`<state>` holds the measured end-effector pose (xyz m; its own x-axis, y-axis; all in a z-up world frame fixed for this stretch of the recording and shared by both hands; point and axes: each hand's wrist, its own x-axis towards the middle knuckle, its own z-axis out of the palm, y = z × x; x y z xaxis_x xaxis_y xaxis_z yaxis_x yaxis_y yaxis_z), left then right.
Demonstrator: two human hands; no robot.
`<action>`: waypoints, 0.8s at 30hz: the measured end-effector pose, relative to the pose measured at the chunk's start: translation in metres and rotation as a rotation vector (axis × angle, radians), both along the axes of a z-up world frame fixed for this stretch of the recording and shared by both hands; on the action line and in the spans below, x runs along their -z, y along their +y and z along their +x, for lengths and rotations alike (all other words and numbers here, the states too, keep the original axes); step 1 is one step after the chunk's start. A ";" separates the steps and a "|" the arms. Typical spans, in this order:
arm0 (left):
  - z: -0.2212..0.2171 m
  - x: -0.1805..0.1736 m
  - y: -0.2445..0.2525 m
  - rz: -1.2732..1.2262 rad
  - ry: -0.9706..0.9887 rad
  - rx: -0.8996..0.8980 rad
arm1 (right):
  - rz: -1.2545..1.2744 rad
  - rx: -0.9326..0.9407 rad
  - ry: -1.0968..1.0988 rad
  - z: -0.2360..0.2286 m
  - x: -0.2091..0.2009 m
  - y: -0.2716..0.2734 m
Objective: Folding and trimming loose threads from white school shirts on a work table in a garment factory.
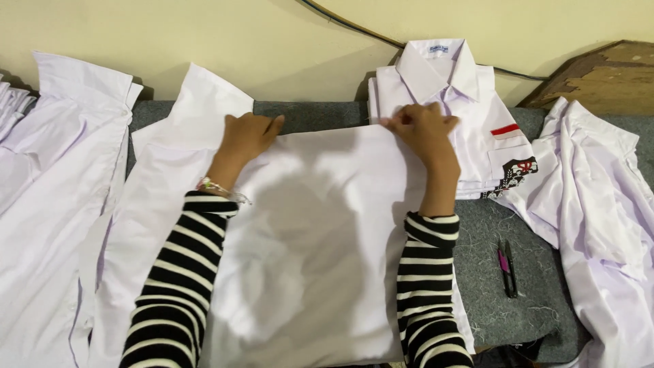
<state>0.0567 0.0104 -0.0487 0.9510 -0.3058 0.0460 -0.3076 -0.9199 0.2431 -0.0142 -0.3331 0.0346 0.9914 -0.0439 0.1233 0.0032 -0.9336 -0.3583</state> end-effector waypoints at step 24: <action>0.009 0.030 0.075 -0.027 0.145 -0.399 | 0.392 0.160 -0.296 -0.004 0.016 -0.070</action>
<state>0.0657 0.0858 -0.0786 0.9918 0.0874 -0.0936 0.1107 -0.9527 0.2831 -0.0183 -0.4034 0.0181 0.8936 -0.2910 0.3417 0.0258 -0.7268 -0.6864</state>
